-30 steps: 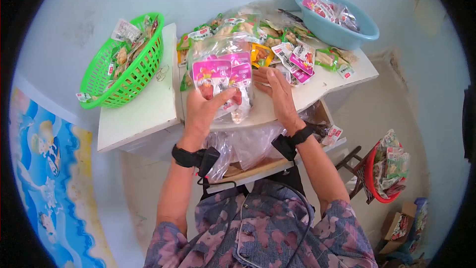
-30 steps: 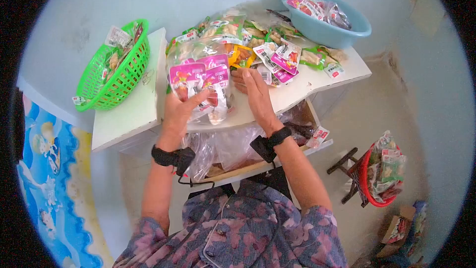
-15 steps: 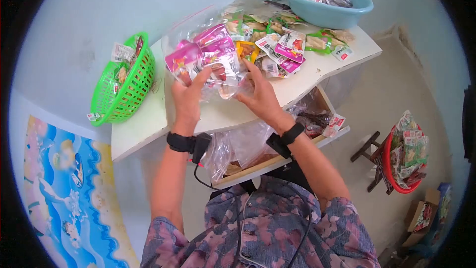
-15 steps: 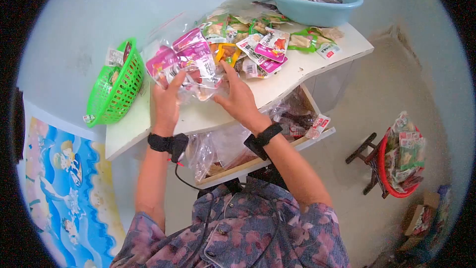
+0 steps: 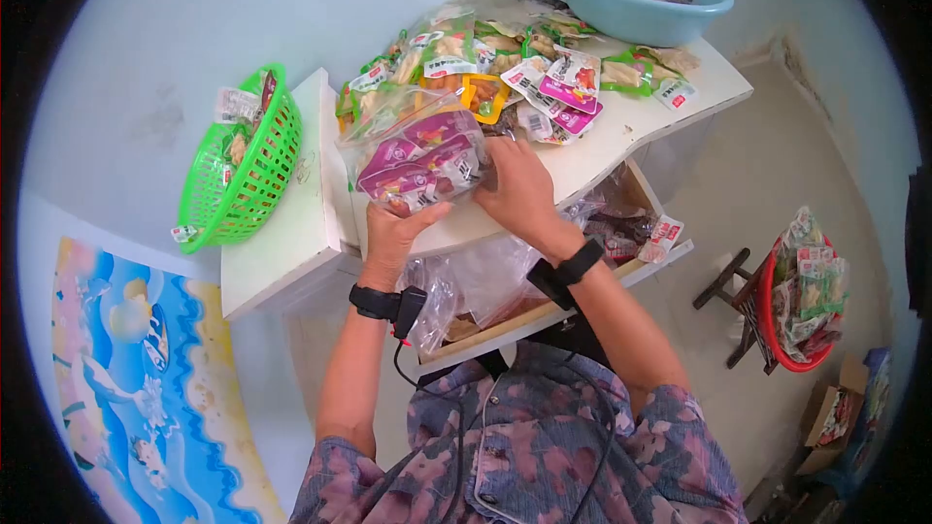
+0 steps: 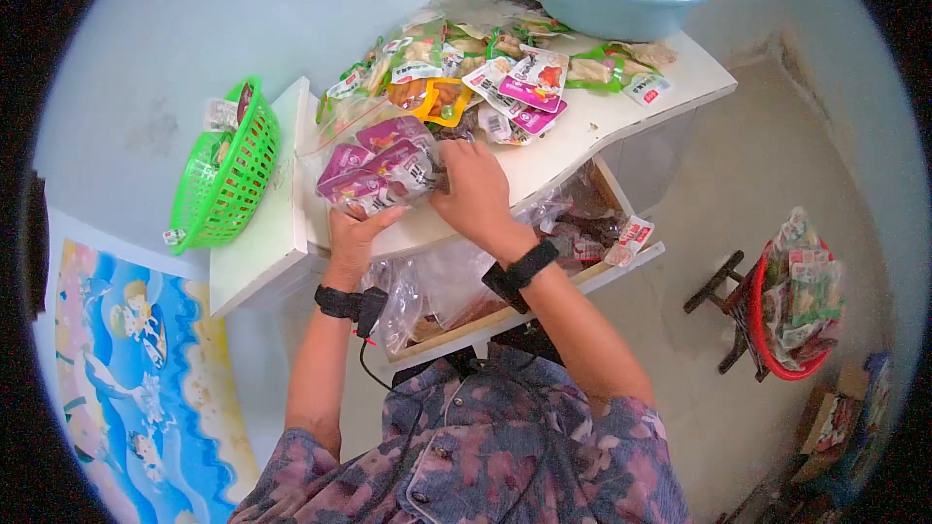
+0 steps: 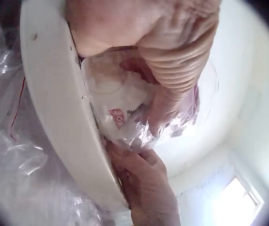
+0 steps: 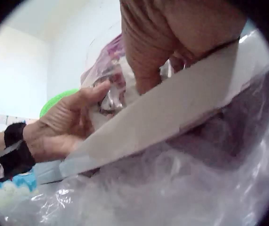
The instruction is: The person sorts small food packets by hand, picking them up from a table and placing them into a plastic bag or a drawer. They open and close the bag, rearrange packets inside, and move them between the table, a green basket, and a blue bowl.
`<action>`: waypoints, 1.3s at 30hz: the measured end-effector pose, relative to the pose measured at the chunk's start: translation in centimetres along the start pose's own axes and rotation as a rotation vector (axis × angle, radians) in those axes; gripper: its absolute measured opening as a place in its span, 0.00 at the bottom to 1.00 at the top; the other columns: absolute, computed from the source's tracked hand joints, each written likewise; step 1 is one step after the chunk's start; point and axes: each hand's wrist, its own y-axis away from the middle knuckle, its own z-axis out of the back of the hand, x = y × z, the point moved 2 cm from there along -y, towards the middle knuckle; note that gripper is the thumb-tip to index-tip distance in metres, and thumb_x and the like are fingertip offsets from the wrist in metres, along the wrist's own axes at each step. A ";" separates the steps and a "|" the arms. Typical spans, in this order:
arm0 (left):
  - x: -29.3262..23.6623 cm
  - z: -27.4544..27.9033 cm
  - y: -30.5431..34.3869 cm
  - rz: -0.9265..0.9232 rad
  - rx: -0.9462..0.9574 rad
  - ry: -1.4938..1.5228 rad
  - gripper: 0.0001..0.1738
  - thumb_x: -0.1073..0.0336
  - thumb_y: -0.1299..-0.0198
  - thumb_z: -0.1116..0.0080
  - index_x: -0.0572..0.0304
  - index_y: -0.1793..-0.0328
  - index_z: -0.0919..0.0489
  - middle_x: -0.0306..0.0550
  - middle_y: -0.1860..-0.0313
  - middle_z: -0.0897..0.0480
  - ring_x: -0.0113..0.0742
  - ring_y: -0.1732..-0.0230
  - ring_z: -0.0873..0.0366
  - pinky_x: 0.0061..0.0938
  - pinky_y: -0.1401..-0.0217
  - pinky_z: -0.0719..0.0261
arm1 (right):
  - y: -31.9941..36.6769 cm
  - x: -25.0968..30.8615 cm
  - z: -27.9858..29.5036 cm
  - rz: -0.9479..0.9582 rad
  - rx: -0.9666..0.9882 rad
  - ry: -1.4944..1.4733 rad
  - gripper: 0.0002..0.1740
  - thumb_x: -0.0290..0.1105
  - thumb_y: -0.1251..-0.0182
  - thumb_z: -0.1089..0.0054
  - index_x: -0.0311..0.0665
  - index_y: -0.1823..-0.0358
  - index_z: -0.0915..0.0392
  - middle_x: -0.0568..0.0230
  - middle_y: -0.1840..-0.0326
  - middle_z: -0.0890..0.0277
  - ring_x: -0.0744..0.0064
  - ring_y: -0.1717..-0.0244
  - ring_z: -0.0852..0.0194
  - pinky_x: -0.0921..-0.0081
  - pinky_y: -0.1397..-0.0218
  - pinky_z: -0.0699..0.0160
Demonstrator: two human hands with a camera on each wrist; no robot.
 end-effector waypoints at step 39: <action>-7.4 7.0 -4.0 -0.251 0.021 0.029 0.16 0.63 0.24 0.40 0.66 0.40 0.15 0.45 0.50 0.10 0.28 0.45 0.17 0.28 0.35 0.22 | -10.4 8.5 6.6 0.238 0.122 -0.382 0.10 0.30 0.23 0.38 0.30 0.52 0.13 0.68 0.59 0.12 0.81 0.57 0.20 0.79 0.50 0.20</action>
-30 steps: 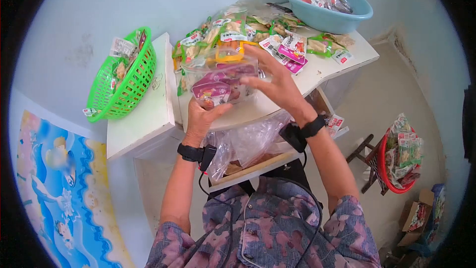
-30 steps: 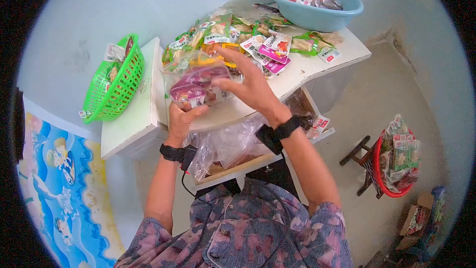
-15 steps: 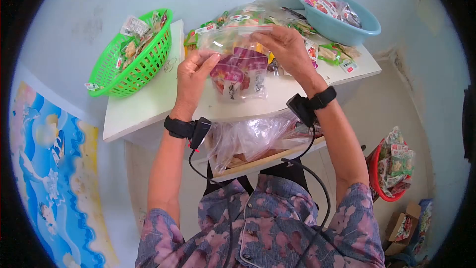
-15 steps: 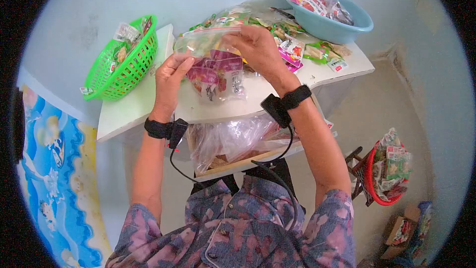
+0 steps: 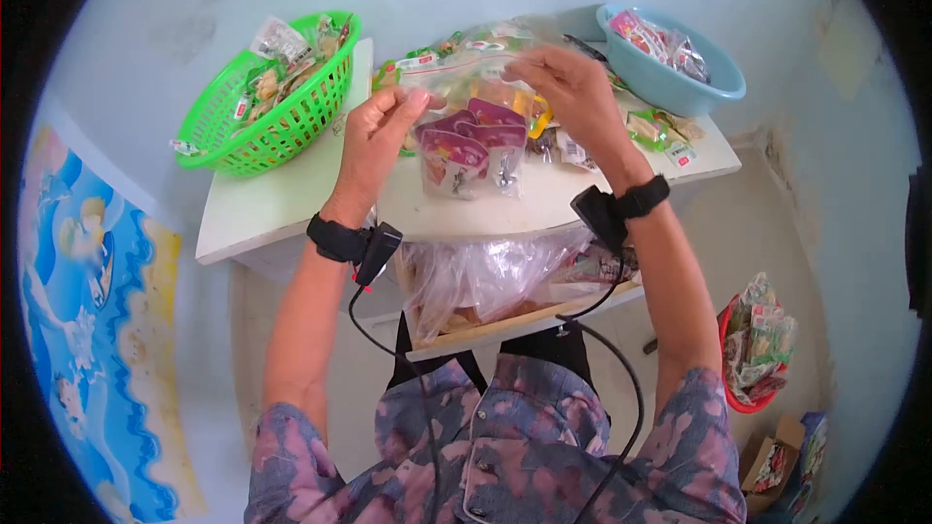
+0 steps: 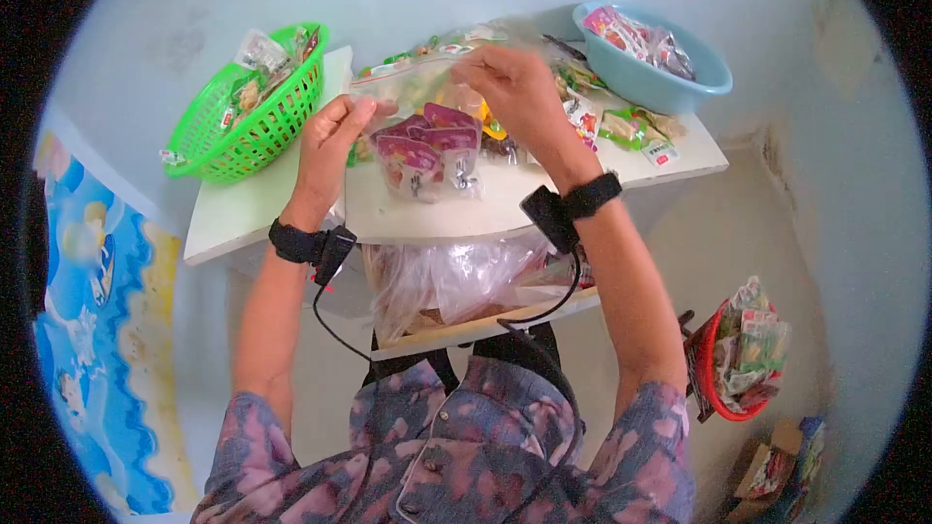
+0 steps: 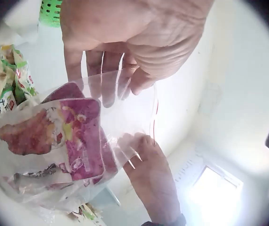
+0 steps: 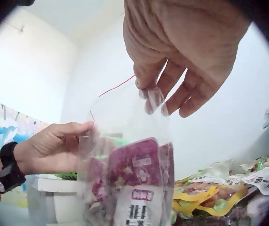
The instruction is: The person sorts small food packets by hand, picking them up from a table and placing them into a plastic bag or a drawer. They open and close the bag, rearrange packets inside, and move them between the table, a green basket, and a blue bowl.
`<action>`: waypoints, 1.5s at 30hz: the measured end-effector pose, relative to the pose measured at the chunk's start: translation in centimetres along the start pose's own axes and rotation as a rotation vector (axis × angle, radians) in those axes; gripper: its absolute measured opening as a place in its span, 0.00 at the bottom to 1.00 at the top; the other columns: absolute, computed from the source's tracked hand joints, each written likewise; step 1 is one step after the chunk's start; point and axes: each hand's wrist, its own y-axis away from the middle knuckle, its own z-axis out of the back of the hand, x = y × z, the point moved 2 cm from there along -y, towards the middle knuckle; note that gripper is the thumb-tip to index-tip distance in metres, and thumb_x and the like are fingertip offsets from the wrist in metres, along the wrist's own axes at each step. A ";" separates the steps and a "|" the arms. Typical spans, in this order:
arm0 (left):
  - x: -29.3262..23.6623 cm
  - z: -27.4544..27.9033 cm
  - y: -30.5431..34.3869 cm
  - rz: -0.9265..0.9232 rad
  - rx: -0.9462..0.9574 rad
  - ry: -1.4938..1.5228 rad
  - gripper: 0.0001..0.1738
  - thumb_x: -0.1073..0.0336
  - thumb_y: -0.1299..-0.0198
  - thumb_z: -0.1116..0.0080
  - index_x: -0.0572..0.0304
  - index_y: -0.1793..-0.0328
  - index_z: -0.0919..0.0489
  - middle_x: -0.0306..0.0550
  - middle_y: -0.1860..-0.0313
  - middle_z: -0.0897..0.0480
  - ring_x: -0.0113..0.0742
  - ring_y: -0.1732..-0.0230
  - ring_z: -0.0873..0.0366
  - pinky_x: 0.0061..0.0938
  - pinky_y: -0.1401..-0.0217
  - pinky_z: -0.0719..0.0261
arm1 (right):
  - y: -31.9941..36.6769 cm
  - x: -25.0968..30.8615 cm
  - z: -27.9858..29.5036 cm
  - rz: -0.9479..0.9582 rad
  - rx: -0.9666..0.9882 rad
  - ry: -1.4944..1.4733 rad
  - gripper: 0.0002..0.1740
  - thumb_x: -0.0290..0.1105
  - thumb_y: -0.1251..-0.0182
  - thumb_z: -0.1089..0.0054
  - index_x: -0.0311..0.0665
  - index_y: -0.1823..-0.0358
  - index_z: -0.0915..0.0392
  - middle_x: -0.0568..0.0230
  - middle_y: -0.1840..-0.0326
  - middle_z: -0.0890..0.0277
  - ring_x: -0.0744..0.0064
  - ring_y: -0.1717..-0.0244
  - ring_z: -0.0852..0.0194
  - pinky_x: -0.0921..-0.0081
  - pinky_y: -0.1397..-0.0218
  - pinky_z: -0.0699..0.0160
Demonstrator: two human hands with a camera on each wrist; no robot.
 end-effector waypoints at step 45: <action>2.2 -1.8 1.2 -0.059 -0.069 0.082 0.75 0.55 0.49 0.16 0.63 0.10 0.65 0.66 0.23 0.31 0.53 0.22 0.32 0.41 0.23 0.28 | 0.7 0.3 -0.9 -0.069 -0.072 -0.206 0.09 0.28 0.20 0.41 0.28 0.48 0.19 0.58 0.53 0.12 0.69 0.46 0.12 0.72 0.38 0.18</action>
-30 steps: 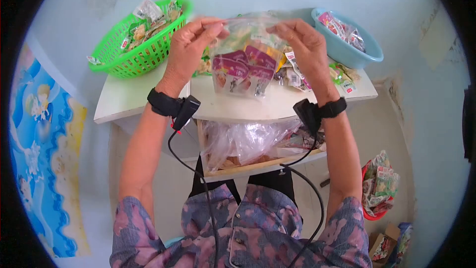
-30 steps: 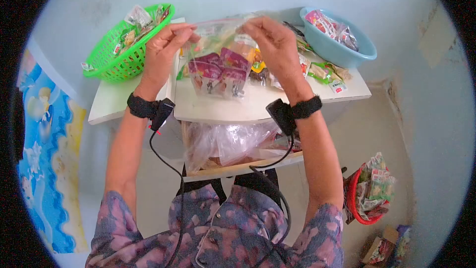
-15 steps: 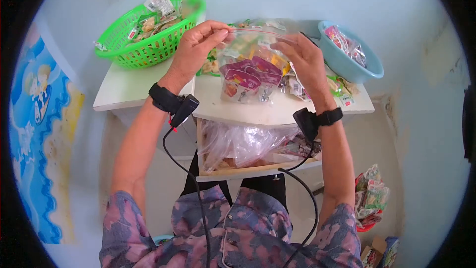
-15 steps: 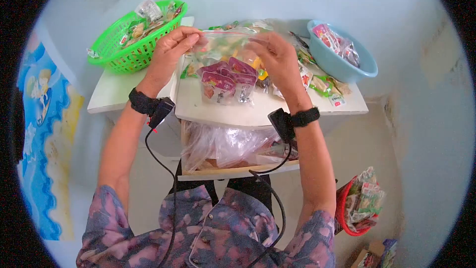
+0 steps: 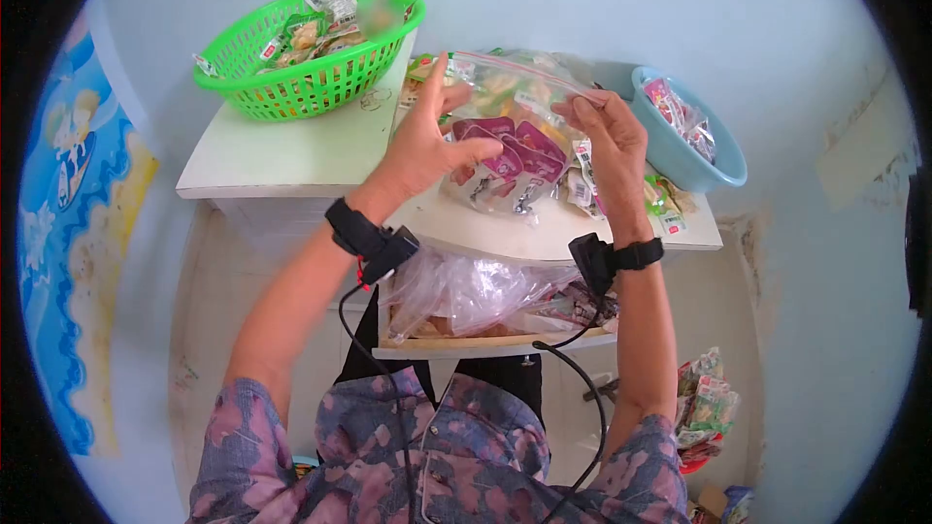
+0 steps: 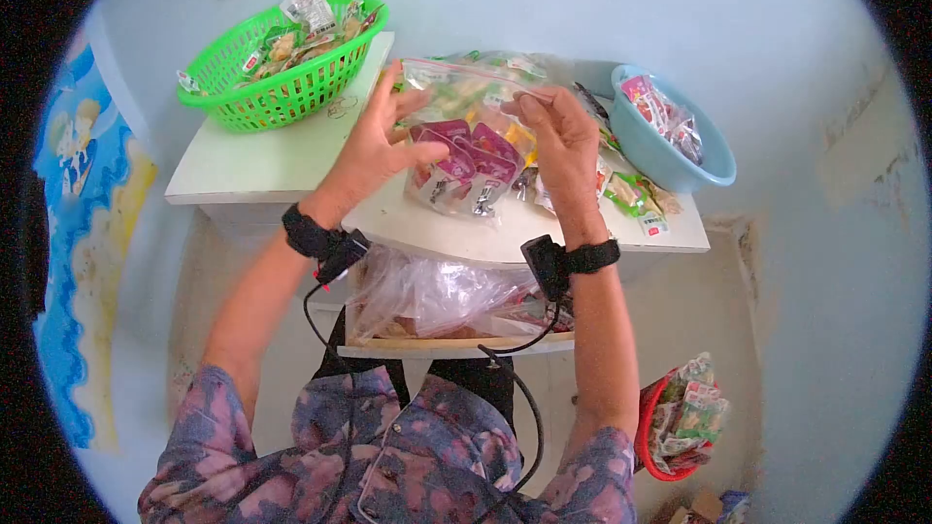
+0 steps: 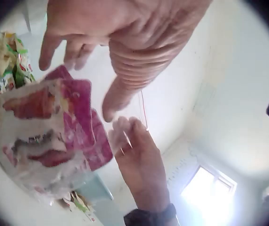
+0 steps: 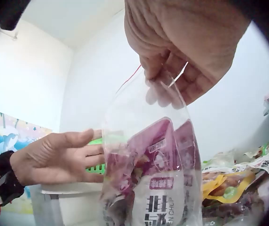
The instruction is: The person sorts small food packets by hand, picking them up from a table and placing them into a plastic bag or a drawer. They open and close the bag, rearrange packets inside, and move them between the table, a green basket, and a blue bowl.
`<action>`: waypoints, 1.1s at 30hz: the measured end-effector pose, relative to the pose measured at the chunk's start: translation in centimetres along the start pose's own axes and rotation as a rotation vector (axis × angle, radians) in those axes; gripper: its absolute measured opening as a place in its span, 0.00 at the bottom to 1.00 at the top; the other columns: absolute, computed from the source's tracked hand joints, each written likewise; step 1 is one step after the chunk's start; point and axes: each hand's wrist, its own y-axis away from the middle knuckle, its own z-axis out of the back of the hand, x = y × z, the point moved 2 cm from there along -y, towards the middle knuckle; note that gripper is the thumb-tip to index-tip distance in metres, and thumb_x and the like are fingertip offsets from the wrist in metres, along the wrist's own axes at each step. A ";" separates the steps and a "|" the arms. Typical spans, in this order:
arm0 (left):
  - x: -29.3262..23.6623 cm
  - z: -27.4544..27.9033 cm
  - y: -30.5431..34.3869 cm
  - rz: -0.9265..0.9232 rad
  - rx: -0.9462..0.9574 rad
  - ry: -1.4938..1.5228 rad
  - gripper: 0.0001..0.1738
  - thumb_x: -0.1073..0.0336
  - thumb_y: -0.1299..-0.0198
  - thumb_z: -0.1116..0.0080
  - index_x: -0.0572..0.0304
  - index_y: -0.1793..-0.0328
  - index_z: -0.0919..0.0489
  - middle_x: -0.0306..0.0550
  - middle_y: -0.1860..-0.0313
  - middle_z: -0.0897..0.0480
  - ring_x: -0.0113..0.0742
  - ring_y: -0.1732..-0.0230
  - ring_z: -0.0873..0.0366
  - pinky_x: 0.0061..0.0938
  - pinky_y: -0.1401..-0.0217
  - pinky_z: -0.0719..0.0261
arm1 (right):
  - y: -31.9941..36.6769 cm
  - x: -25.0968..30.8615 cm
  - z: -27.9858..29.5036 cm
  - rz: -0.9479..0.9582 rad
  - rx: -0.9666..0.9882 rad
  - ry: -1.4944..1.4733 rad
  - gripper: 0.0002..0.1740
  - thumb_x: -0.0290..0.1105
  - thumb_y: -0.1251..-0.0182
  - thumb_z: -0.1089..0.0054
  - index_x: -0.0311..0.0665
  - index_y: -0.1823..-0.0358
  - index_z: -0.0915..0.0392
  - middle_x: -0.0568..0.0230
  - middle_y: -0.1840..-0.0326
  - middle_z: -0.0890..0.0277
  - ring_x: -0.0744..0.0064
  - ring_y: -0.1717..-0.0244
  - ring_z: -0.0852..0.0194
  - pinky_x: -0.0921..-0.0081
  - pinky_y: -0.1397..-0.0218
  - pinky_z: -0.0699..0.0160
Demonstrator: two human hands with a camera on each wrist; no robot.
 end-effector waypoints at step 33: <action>4.7 -4.0 7.0 0.194 0.012 0.029 0.50 0.76 0.46 0.27 0.62 0.16 0.38 0.50 0.29 0.24 0.34 0.33 0.25 0.31 0.32 0.25 | 3.7 6.8 0.3 0.155 -0.023 0.315 0.22 0.31 0.23 0.39 0.33 0.32 0.25 0.53 0.37 0.17 0.63 0.32 0.24 0.66 0.28 0.29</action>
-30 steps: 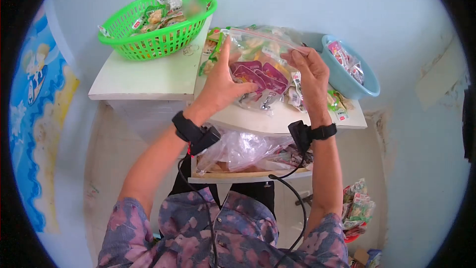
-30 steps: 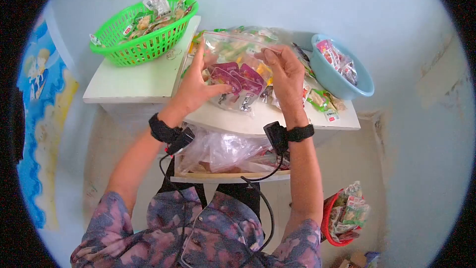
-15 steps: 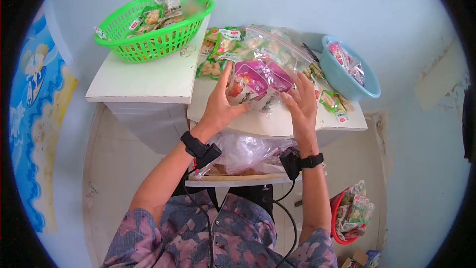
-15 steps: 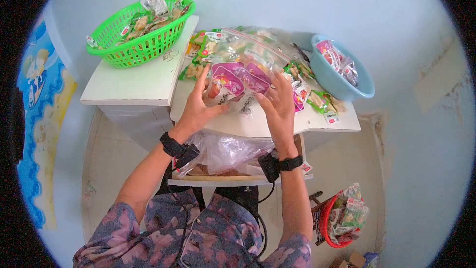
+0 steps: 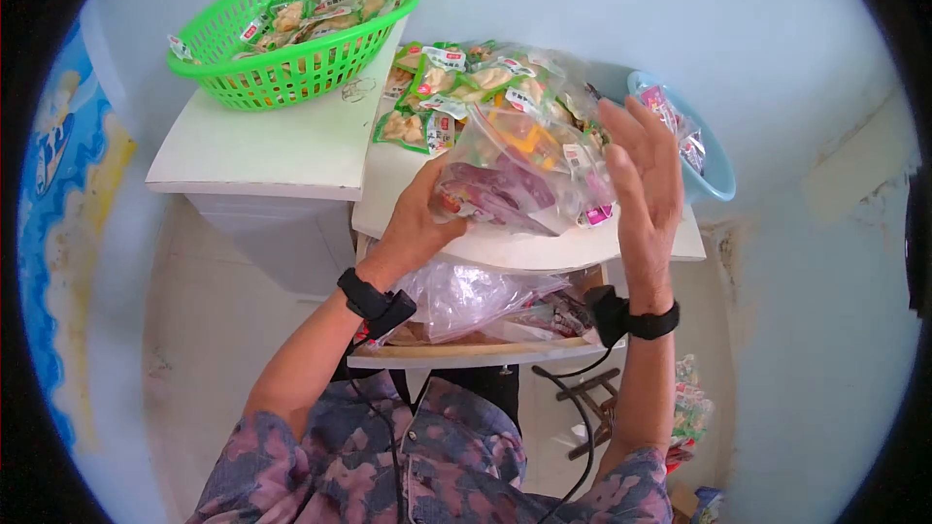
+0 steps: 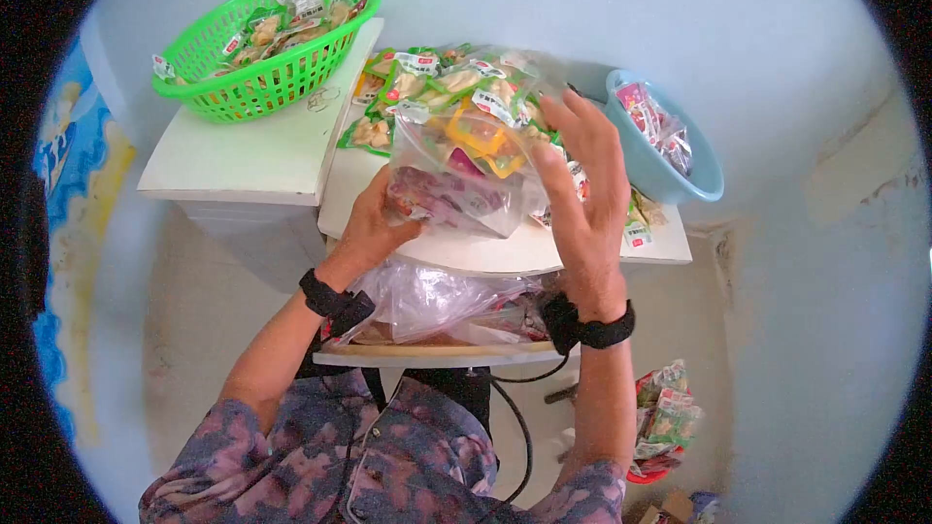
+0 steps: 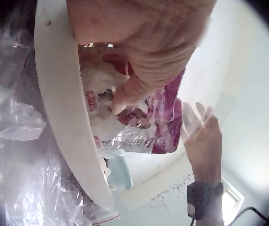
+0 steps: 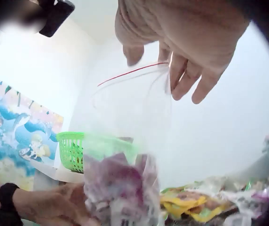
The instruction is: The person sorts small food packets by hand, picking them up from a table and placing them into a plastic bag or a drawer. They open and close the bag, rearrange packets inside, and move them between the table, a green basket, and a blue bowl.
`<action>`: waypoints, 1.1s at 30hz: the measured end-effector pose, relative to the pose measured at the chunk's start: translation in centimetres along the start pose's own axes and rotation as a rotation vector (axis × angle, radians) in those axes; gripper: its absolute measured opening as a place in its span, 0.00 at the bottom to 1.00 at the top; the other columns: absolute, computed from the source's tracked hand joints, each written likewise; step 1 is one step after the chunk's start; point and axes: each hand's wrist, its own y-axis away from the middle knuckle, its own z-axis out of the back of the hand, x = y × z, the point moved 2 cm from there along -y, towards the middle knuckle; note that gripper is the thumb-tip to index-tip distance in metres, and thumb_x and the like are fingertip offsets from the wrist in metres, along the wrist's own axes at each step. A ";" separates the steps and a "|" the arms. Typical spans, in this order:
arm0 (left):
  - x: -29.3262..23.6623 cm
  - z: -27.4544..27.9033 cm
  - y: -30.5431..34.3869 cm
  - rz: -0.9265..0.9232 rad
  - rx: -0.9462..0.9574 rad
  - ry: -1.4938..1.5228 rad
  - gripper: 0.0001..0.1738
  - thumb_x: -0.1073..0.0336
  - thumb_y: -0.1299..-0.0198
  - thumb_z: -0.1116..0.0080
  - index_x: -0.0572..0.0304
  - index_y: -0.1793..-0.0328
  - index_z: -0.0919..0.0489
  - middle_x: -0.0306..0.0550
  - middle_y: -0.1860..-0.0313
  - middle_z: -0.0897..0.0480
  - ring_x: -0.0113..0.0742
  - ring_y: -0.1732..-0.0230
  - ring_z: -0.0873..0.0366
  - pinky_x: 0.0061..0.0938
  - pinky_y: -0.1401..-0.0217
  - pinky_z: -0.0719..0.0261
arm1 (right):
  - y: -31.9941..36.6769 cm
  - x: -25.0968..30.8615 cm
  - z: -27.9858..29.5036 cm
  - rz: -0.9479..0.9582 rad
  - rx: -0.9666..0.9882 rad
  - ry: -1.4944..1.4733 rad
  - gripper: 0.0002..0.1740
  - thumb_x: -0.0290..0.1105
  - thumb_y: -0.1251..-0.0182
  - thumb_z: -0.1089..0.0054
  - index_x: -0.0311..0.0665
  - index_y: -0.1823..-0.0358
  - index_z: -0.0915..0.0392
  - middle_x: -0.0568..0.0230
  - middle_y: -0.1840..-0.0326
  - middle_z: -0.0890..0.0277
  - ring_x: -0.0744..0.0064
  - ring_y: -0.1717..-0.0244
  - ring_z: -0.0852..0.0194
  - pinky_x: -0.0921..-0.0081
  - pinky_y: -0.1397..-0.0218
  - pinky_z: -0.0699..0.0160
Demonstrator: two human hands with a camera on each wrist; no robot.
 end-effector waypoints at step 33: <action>0.8 0.3 -0.3 -0.181 -0.129 -0.034 0.68 0.73 0.51 0.23 0.54 0.08 0.58 0.67 0.22 0.33 0.56 0.23 0.30 0.40 0.20 0.33 | -6.9 -1.4 -6.9 -0.148 0.810 0.435 0.14 0.35 0.34 0.33 0.33 0.53 0.12 0.45 0.60 0.14 0.42 0.61 0.17 0.55 0.53 0.19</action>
